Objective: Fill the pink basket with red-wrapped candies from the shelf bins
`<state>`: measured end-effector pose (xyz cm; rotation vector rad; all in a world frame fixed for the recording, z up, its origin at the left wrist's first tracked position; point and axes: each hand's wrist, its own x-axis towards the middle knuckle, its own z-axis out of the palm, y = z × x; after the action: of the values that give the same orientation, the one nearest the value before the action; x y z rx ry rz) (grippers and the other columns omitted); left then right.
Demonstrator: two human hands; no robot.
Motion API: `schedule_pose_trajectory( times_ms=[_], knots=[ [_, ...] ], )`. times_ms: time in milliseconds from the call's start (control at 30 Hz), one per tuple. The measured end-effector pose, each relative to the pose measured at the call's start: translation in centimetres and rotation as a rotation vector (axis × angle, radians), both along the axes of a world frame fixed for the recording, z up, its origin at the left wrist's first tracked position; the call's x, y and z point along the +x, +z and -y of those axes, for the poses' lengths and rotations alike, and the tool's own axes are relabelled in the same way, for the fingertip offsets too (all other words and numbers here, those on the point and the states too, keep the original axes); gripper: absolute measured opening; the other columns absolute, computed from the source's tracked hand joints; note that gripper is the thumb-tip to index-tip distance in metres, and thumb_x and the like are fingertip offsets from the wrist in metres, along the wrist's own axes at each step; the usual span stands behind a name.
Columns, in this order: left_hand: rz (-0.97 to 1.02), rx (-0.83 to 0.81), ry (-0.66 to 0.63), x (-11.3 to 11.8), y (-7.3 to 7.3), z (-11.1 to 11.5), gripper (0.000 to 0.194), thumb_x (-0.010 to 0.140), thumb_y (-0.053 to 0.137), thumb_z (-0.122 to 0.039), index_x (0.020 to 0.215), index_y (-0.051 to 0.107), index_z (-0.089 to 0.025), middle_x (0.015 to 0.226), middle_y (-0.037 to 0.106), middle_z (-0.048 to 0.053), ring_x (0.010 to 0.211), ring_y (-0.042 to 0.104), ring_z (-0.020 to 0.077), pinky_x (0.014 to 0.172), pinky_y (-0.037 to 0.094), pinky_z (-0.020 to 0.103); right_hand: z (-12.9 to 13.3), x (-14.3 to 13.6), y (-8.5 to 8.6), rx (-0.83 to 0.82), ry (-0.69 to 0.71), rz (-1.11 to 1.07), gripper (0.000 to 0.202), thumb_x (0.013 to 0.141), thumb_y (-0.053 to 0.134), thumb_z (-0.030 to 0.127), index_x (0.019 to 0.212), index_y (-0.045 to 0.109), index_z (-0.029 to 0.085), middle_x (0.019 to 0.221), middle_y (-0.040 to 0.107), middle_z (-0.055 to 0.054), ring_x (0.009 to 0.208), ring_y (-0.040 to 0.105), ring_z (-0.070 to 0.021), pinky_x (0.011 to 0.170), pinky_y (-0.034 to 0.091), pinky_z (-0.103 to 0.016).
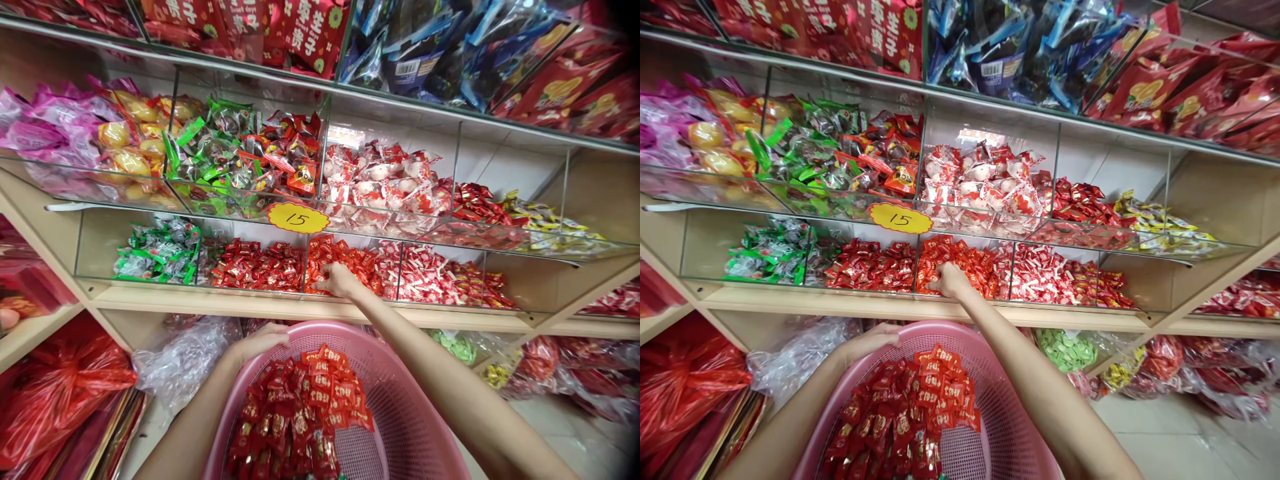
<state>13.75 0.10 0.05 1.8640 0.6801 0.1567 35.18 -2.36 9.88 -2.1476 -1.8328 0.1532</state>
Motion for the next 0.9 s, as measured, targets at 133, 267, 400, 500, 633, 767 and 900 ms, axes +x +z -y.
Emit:
schedule_pose_trajectory(
  times_ms=[133,267,400,500,633,767,900],
  knots=[
    [0.002,0.018,0.000,0.0,-0.1,-0.1,0.032,0.064,0.046,-0.030,0.086,0.064,-0.016,0.084,0.062,-0.001,0.082,0.050,0.0193,0.071,0.036,0.024,-0.2,0.1,-0.1,-0.016,-0.013,0.016,0.024,0.060,0.060,0.039,0.058,0.052,0.017,0.056,0.042,0.003,0.054,0.034,-0.0085,0.047,0.025,-0.020],
    [-0.006,0.016,0.008,0.1,-0.3,-0.1,0.033,0.063,0.046,-0.030,0.087,0.065,-0.016,0.079,0.062,-0.001,0.079,0.049,0.0184,0.069,0.036,0.024,-0.3,0.4,-0.3,-0.046,-0.008,0.003,0.026,0.060,0.059,0.041,0.055,0.050,0.017,0.054,0.040,0.004,0.053,0.033,-0.0084,0.047,0.024,-0.020],
    [-0.007,0.022,0.014,0.0,-0.3,-0.1,0.034,0.063,0.046,-0.030,0.089,0.064,-0.017,0.080,0.061,-0.001,0.080,0.049,0.0184,0.071,0.035,0.025,-0.6,0.4,-0.3,-0.065,-0.009,-0.056,0.030,0.058,0.061,0.041,0.050,0.044,0.017,0.051,0.032,0.005,0.051,0.030,-0.0075,0.045,0.023,-0.020],
    [0.015,0.028,-0.001,0.0,-0.2,-0.1,0.032,0.064,0.046,-0.029,0.087,0.064,-0.016,0.081,0.061,-0.001,0.082,0.048,0.0190,0.074,0.034,0.026,-0.5,0.4,-0.2,-0.063,-0.005,-0.139,0.035,0.055,0.063,0.042,0.049,0.039,0.018,0.051,0.027,0.006,0.051,0.027,-0.0070,0.045,0.022,-0.020],
    [0.008,0.019,-0.004,0.0,-0.1,-0.1,0.029,0.064,0.046,-0.029,0.082,0.064,-0.015,0.077,0.060,-0.001,0.079,0.048,0.0186,0.072,0.035,0.026,0.3,0.8,0.3,-0.026,0.026,-0.256,0.042,0.053,0.062,0.049,0.049,0.033,0.019,0.052,0.024,0.007,0.051,0.024,-0.0066,0.045,0.021,-0.020],
    [0.008,0.017,0.005,0.0,-0.1,-0.1,0.030,0.064,0.047,-0.030,0.084,0.064,-0.015,0.080,0.061,-0.001,0.082,0.049,0.0193,0.074,0.035,0.026,1.5,2.2,1.9,0.000,0.079,-0.343,0.045,0.052,0.060,0.055,0.051,0.033,0.019,0.052,0.025,0.007,0.050,0.023,-0.0064,0.045,0.020,-0.021],
    [0.001,0.000,0.031,-0.1,-0.5,-0.3,0.031,0.063,0.049,-0.030,0.085,0.065,-0.015,0.082,0.062,0.000,0.085,0.049,0.0206,0.077,0.034,0.027,1.9,3.6,3.4,0.117,0.001,-0.322,0.045,0.054,0.057,0.058,0.051,0.035,0.019,0.052,0.024,0.007,0.049,0.022,-0.0066,0.045,0.019,-0.021]
  ],
)
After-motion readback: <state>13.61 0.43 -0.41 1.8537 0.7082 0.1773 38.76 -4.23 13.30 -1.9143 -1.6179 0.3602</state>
